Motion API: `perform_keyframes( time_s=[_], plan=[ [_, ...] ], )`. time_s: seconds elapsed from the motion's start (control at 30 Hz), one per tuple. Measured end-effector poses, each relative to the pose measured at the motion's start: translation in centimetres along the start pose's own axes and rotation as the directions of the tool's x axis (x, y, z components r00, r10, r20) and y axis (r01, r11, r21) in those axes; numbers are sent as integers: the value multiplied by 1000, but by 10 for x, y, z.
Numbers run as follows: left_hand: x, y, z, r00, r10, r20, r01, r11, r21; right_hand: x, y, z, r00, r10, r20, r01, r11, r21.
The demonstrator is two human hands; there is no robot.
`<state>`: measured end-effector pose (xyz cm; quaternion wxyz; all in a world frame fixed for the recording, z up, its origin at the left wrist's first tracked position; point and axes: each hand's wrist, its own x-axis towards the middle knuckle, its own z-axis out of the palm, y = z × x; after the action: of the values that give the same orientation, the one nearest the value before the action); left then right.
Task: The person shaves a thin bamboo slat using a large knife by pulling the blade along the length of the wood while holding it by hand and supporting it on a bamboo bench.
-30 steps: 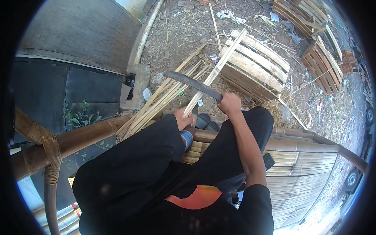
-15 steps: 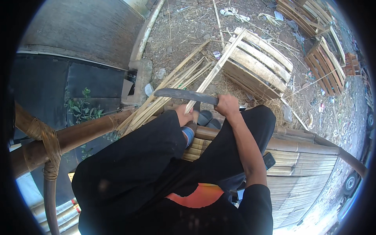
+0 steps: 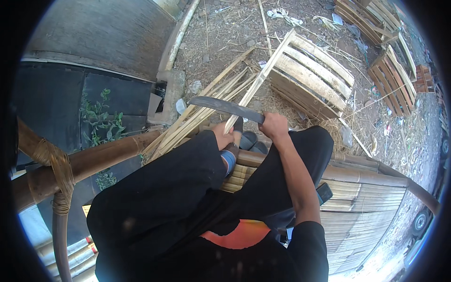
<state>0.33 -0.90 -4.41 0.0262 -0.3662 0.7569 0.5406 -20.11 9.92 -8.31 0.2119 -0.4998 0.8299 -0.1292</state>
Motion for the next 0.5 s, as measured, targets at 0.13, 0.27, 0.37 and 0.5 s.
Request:
perform_keyframes(
  time_s=[0.13, 0.27, 0.37, 0.5],
  plan=[
    [0, 1, -2, 997, -45, 59, 45, 999, -5, -15, -16, -9, 1000, 1, -23, -1, 1000, 2],
    [-6, 9, 5, 999, -21, -50, 23, 998, 55, -20, -44, -17, 990, -128, 57, 126, 991, 41],
    [-1, 0, 0, 994, -110, 3, 110, 989, -102, 0, -9, -8, 1000, 5, -18, -4, 998, 56],
    [4, -1, 2, 997, -42, 63, 45, 998, -47, -8, -3, -4, 998, 49, -36, -48, 998, 30]
  ],
)
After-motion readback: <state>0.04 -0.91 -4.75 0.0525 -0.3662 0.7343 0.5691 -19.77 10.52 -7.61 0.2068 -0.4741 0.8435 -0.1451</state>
